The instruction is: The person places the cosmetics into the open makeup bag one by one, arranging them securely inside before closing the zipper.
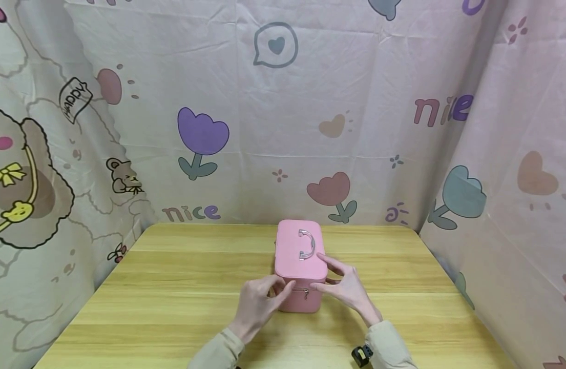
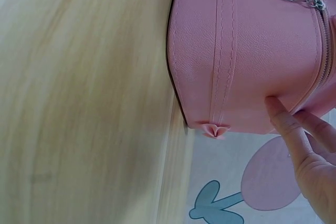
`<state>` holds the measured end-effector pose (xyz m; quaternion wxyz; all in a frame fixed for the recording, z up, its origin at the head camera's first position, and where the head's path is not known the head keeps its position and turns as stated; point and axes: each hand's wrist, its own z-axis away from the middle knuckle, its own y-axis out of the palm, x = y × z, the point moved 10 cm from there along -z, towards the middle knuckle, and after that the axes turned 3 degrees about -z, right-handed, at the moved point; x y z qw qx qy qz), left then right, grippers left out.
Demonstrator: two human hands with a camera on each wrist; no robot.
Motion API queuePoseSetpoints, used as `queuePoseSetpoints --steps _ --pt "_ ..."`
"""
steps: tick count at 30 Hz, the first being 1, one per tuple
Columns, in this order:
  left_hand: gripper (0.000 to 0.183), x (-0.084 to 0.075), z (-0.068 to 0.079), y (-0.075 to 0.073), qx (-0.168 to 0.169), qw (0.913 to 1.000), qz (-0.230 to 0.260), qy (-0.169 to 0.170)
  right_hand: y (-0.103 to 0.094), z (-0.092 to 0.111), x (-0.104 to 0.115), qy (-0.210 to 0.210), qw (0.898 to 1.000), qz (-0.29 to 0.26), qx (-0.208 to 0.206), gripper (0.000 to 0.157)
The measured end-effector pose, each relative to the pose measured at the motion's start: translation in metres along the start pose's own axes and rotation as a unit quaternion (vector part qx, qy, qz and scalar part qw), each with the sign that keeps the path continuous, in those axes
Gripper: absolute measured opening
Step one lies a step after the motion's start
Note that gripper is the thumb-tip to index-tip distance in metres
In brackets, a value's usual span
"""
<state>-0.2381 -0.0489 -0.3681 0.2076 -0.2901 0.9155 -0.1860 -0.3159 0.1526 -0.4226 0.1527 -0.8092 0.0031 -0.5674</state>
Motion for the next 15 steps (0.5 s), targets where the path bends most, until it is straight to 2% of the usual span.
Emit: queuePoseSetpoints --steps 3,8,11,15 --pt "0.019 0.005 -0.001 -0.004 -0.029 0.9995 -0.012 -0.006 0.000 0.000 -0.001 0.006 1.000 -0.002 -0.002 0.076" --pt "0.028 0.012 -0.004 -0.005 -0.036 0.9969 -0.055 -0.043 0.001 0.001 -0.001 0.007 1.000 0.000 -0.004 0.076" --pt "0.034 0.018 -0.006 -0.003 -0.023 0.9941 -0.070 -0.080 0.001 0.001 -0.001 0.003 1.000 0.001 -0.003 0.075" --pt "0.045 0.028 -0.009 0.006 0.019 0.9887 -0.053 -0.139 0.001 0.000 0.001 -0.012 1.000 0.006 0.000 0.073"
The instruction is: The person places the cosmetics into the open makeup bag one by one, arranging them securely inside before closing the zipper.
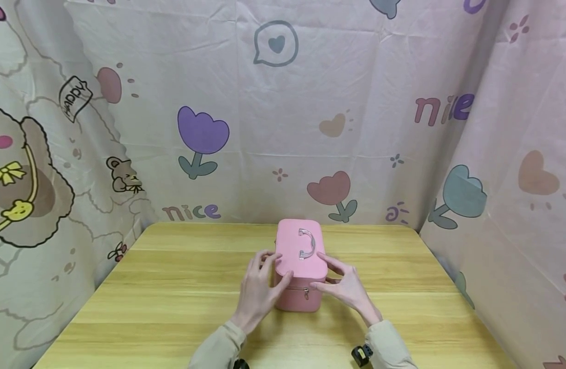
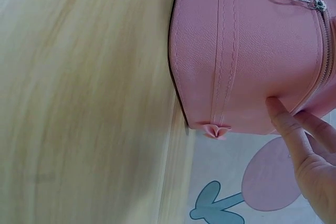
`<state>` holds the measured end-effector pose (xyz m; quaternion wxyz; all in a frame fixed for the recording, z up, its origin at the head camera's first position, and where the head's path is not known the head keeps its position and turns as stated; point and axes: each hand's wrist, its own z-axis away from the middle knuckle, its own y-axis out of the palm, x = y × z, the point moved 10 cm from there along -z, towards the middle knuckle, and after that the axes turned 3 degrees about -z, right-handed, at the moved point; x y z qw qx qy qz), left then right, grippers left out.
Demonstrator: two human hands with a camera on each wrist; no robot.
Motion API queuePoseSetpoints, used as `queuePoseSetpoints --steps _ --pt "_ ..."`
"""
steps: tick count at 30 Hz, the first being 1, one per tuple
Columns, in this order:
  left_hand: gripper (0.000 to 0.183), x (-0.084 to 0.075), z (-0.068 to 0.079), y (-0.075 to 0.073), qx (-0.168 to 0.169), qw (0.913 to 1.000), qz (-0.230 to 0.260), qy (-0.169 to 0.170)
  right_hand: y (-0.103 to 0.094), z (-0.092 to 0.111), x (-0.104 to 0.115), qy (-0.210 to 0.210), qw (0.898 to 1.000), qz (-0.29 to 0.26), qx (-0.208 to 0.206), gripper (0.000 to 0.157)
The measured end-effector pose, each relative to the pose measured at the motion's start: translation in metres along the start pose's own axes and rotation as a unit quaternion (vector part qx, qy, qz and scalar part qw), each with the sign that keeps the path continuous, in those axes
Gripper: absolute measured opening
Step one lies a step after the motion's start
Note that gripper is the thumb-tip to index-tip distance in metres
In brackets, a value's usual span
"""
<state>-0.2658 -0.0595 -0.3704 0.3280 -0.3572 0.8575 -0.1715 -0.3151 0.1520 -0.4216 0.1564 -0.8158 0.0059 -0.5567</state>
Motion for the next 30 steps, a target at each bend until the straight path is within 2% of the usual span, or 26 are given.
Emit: queuePoseSetpoints --steps 5,9,14,22,27,30 --pt "0.062 0.010 -0.005 0.016 0.088 0.9930 0.038 -0.069 0.000 0.000 0.002 -0.011 1.000 0.004 0.000 0.072" --pt "0.063 0.013 -0.007 0.024 0.128 0.9854 0.060 -0.094 0.000 0.000 0.001 -0.006 1.000 0.001 0.001 0.073" --pt "0.060 0.014 -0.009 0.026 0.142 0.9833 0.065 -0.093 0.001 0.000 0.001 -0.002 1.000 0.003 0.004 0.074" --pt "0.060 0.015 -0.010 0.024 0.142 0.9831 0.068 -0.094 0.006 0.001 0.004 0.011 1.000 0.008 0.018 0.080" --pt "0.060 0.016 -0.010 0.024 0.142 0.9829 0.067 -0.096 0.007 0.003 0.009 -0.013 0.999 0.026 0.037 0.088" --pt "0.060 0.017 -0.010 0.024 0.143 0.9826 0.068 -0.097 0.003 0.006 0.013 -0.046 0.997 0.059 0.023 0.092"
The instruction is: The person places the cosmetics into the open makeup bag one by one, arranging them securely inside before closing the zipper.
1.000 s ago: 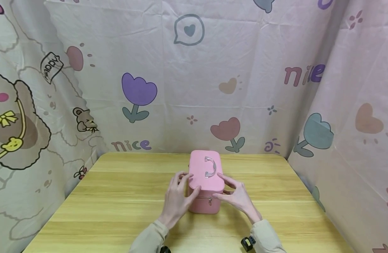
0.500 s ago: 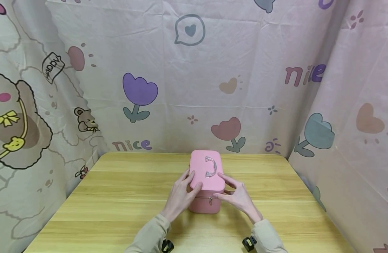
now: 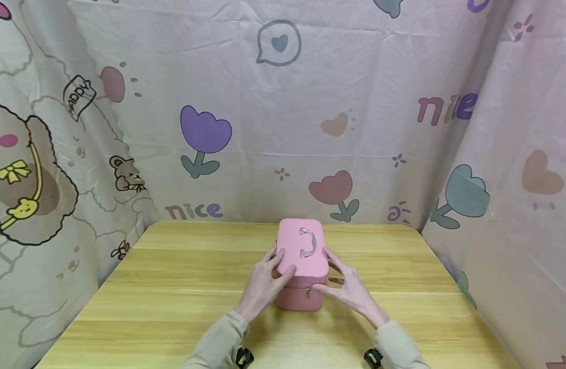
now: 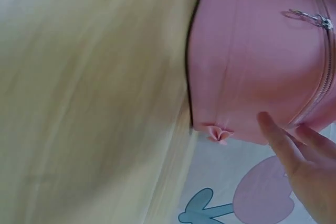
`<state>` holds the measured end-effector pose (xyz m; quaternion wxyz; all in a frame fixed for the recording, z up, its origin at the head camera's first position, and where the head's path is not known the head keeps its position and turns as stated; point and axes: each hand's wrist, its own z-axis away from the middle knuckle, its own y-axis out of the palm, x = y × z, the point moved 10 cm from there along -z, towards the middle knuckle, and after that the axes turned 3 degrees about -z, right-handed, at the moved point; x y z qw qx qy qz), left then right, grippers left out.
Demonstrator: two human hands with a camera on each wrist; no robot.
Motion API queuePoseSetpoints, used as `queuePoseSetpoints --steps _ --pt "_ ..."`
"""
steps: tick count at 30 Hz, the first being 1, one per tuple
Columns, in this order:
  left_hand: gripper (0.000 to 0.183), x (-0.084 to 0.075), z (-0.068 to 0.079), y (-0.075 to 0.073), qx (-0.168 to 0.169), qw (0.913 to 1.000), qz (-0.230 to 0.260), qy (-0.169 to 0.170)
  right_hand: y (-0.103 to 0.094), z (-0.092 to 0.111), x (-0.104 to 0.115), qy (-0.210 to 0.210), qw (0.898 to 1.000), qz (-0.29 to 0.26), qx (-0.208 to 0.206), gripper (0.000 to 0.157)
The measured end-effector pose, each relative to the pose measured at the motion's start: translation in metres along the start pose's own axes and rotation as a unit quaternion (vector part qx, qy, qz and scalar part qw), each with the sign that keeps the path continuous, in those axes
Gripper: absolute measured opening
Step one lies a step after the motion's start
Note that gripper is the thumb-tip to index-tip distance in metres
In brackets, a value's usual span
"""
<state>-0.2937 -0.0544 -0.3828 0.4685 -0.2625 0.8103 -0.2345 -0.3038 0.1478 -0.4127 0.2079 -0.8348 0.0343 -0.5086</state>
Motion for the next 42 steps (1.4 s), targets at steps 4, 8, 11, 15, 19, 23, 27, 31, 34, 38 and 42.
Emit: queuePoseSetpoints --steps 4,8,11,15,19,23,27,31,34,38,42 --pt "0.060 0.000 -0.001 0.000 0.001 1.0000 0.001 0.002 -0.012 0.007 0.016 -0.101 0.988 0.098 -0.058 0.056" --pt "0.060 0.001 -0.001 0.001 0.001 1.0000 0.003 0.001 -0.011 0.019 0.044 -0.264 0.937 0.210 -0.090 0.037" --pt "0.059 0.001 -0.002 0.000 -0.001 1.0000 0.002 0.004 0.002 0.027 0.057 -0.345 0.898 0.262 -0.072 0.047" --pt "0.059 0.001 -0.002 -0.001 -0.005 1.0000 0.003 0.007 0.024 0.032 0.060 -0.358 0.883 0.302 -0.034 0.048" --pt "0.059 0.001 -0.001 -0.001 -0.009 0.9999 -0.001 0.011 0.043 0.034 0.060 -0.327 0.873 0.361 -0.028 0.044" --pt "0.059 0.001 0.000 0.000 -0.011 0.9998 -0.004 0.016 0.052 0.033 0.060 -0.292 0.865 0.405 -0.043 0.043" --pt "0.061 0.001 0.000 -0.001 -0.012 0.9998 0.003 0.013 0.056 0.031 0.061 -0.270 0.871 0.406 -0.051 0.034" --pt "0.060 0.001 -0.001 -0.001 -0.013 0.9998 0.004 0.012 0.057 0.029 0.061 -0.266 0.876 0.399 -0.054 0.032" --pt "0.060 0.001 -0.001 -0.001 -0.012 0.9999 0.002 0.012 0.056 0.029 0.060 -0.267 0.880 0.389 -0.050 0.033" --pt "0.061 0.001 0.000 -0.001 -0.008 0.9999 0.001 0.010 0.053 0.031 0.059 -0.277 0.885 0.372 -0.043 0.031" --pt "0.061 0.001 0.000 -0.001 -0.008 0.9999 0.004 0.008 0.048 0.035 0.060 -0.294 0.886 0.357 -0.038 0.021"
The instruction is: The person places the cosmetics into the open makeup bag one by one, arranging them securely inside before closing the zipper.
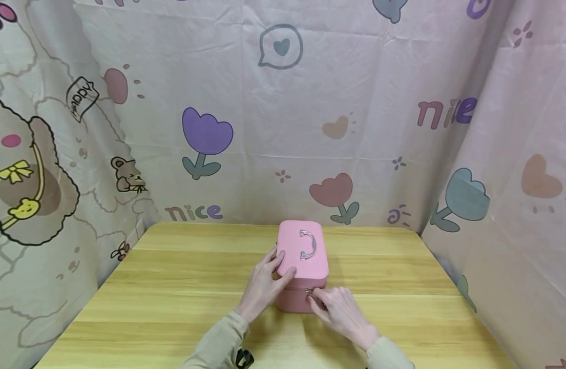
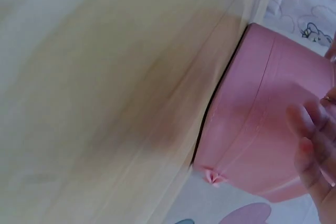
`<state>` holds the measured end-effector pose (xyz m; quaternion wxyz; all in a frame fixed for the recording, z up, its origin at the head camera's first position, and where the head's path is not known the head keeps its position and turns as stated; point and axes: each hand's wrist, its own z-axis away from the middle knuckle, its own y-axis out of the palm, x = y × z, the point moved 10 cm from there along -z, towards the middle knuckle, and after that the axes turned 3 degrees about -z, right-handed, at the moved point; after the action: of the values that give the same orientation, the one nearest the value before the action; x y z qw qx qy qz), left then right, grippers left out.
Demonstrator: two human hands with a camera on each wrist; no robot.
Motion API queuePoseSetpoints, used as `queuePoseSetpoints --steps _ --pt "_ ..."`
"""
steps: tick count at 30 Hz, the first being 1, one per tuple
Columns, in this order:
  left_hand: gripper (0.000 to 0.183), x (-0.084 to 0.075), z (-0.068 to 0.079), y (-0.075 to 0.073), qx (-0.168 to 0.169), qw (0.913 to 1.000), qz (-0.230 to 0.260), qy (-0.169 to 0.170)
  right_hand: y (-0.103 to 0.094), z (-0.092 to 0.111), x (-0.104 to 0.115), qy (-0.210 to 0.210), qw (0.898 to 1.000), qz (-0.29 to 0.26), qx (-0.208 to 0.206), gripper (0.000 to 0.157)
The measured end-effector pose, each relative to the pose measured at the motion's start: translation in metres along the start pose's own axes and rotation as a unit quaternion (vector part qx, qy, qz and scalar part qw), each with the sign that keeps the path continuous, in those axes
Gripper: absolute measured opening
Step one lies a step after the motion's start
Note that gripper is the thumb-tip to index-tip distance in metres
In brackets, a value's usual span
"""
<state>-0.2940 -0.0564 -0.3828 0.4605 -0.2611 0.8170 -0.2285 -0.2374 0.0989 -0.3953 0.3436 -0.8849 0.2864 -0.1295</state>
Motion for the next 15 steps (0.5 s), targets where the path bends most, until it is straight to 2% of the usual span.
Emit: queuePoseSetpoints --steps 3,7,12,15 --pt "0.060 0.000 0.000 0.000 -0.001 1.0000 0.003 0.002 -0.003 0.002 -0.001 -0.013 1.000 -0.020 -0.005 0.014" --pt "0.059 0.000 0.000 0.001 0.002 0.9999 0.013 0.000 -0.005 0.005 -0.004 -0.025 0.999 -0.041 -0.003 0.013" --pt "0.058 0.002 0.000 0.002 0.013 0.9994 0.031 -0.008 -0.010 0.009 -0.010 -0.030 0.997 -0.066 0.000 0.015" --pt "0.058 0.003 0.000 0.003 0.019 0.9988 0.042 -0.014 -0.017 0.013 -0.018 -0.025 0.997 -0.073 -0.009 0.023"
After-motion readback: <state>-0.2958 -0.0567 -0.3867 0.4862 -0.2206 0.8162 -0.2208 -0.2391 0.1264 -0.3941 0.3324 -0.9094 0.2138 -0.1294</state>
